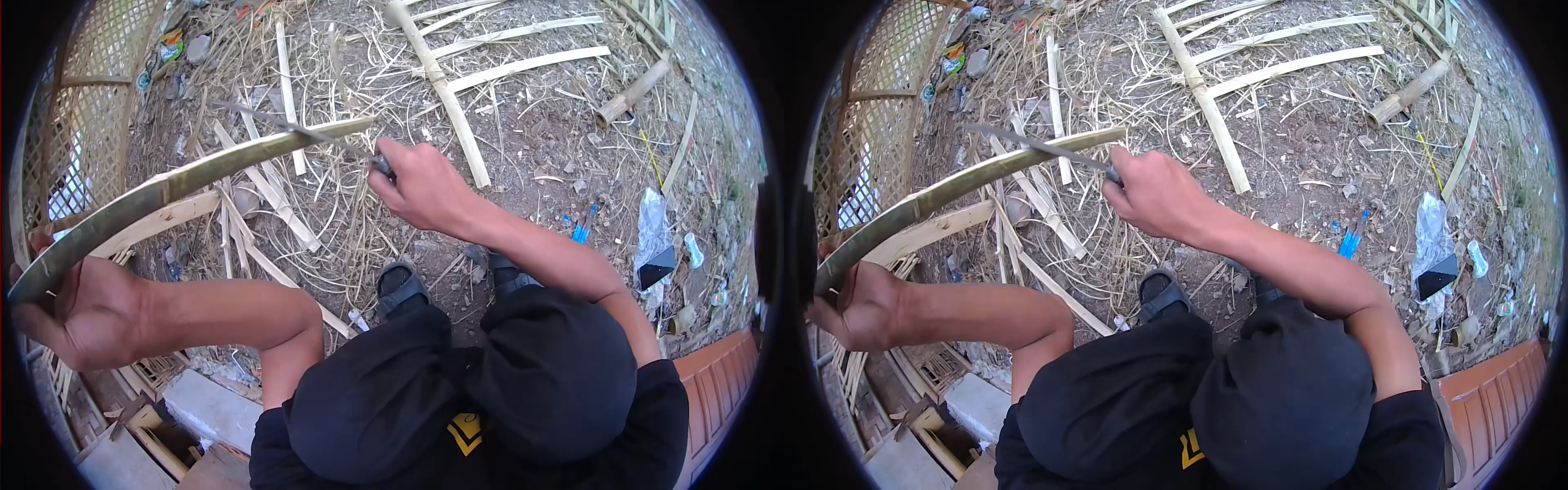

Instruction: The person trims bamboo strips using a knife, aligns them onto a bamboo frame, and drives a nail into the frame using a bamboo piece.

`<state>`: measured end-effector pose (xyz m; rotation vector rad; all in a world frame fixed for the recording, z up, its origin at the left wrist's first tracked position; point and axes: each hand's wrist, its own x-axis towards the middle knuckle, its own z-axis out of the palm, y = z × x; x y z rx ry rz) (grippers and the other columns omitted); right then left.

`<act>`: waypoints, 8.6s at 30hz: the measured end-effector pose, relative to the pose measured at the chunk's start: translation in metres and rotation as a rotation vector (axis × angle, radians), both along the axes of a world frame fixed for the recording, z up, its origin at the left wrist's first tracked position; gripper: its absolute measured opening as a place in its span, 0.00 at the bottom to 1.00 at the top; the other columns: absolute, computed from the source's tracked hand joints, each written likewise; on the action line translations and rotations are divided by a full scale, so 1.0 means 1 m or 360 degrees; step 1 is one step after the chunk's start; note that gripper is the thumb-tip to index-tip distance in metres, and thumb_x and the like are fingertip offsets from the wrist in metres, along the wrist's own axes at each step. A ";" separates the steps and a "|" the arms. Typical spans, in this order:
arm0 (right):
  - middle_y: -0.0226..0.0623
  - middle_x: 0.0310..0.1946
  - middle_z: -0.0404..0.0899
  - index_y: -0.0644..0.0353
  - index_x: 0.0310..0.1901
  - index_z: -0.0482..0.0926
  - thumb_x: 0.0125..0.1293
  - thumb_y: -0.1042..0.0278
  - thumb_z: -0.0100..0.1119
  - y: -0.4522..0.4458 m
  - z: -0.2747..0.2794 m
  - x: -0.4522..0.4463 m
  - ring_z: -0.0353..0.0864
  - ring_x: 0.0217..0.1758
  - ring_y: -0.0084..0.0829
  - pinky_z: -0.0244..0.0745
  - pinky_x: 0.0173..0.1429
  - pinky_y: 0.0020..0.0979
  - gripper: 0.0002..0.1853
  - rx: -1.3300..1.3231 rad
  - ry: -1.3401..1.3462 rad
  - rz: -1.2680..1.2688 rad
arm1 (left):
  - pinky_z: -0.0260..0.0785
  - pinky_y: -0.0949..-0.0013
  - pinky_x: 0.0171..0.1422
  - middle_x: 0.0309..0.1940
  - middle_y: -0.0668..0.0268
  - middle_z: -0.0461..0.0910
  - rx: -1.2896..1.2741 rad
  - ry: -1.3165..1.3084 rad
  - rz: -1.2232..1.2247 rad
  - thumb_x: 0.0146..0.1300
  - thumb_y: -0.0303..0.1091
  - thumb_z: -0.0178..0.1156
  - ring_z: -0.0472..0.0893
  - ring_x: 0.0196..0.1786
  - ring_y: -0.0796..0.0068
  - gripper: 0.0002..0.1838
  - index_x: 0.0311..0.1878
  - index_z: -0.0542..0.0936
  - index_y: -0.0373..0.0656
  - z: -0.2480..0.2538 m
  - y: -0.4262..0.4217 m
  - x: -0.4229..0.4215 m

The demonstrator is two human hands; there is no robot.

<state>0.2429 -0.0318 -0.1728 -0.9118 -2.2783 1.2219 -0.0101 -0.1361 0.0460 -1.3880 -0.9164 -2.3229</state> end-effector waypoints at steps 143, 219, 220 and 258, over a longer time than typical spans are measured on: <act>0.52 0.24 0.82 0.63 0.25 0.84 0.49 0.69 0.58 0.132 -0.119 0.075 0.85 0.30 0.49 0.81 0.38 0.43 0.07 0.0622 -0.1072 -0.0083 | 0.57 0.74 0.25 0.18 0.75 0.67 -0.3002 -0.0513 -0.0670 0.74 0.42 0.53 0.65 0.21 0.86 0.16 0.37 0.76 0.37 -0.286 -0.040 0.163; 0.54 0.20 0.79 0.63 0.27 0.83 0.55 0.63 0.59 0.006 -0.080 0.058 0.81 0.28 0.54 0.79 0.39 0.47 0.11 -0.0018 -0.0590 -0.0080 | 0.73 0.56 0.37 0.26 0.48 0.82 -0.2778 0.0049 0.0085 0.59 0.38 0.66 0.84 0.32 0.50 0.15 0.41 0.83 0.35 -0.299 0.015 0.157; 0.54 0.20 0.79 0.62 0.27 0.83 0.54 0.63 0.59 0.004 -0.082 0.056 0.82 0.27 0.53 0.80 0.39 0.47 0.11 0.0010 -0.0614 -0.0045 | 0.73 0.56 0.37 0.26 0.48 0.82 -0.2778 0.0047 0.0083 0.59 0.38 0.66 0.84 0.32 0.50 0.15 0.41 0.83 0.35 -0.298 0.018 0.157; 0.50 0.21 0.81 0.62 0.25 0.83 0.47 0.64 0.63 0.034 -0.100 0.057 0.85 0.28 0.50 0.82 0.39 0.44 0.09 0.0345 -0.0928 0.0059 | 0.66 0.57 0.28 0.18 0.49 0.77 -0.2824 0.0119 0.0127 0.63 0.39 0.65 0.78 0.21 0.53 0.16 0.34 0.80 0.32 -0.288 -0.022 0.170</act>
